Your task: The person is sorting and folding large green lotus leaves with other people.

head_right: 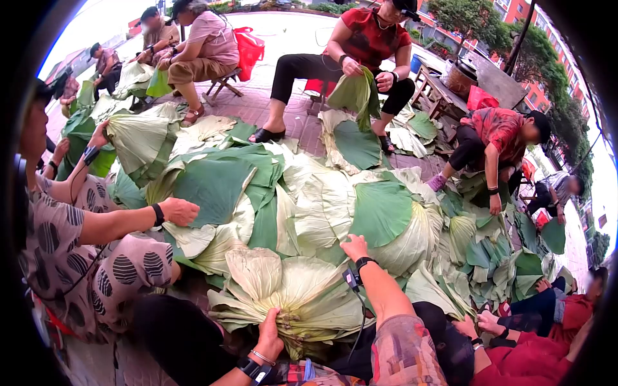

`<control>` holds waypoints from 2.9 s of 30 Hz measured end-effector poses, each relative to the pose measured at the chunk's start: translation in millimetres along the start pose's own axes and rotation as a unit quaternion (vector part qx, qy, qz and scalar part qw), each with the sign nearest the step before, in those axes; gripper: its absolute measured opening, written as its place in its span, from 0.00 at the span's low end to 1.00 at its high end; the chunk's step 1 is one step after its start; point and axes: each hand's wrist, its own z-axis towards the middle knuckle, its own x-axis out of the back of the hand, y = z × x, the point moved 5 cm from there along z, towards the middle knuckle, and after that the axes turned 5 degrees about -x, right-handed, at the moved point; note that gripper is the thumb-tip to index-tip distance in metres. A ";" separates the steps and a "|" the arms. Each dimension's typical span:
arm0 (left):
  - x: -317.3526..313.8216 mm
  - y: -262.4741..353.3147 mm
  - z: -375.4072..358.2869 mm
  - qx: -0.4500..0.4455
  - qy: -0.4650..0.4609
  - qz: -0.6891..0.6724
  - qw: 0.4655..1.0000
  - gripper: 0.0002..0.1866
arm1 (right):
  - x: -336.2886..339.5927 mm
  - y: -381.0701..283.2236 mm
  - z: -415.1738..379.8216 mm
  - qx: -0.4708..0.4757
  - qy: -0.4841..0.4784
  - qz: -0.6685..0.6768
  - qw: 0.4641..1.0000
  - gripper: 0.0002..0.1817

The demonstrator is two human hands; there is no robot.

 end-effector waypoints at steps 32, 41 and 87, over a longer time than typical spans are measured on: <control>6.8 -6.4 4.3 -0.016 0.026 0.008 0.999 0.20 | 0.1 2.6 19.4 0.028 0.056 0.190 0.980 0.14; 11.1 -12.0 9.1 -0.015 0.031 0.014 0.999 0.20 | -28.6 -122.9 -66.6 0.094 -0.408 0.283 0.863 0.17; 9.7 -15.4 14.8 0.024 0.022 0.016 0.999 0.13 | -34.3 -127.2 -224.6 0.355 -0.384 0.112 0.845 0.15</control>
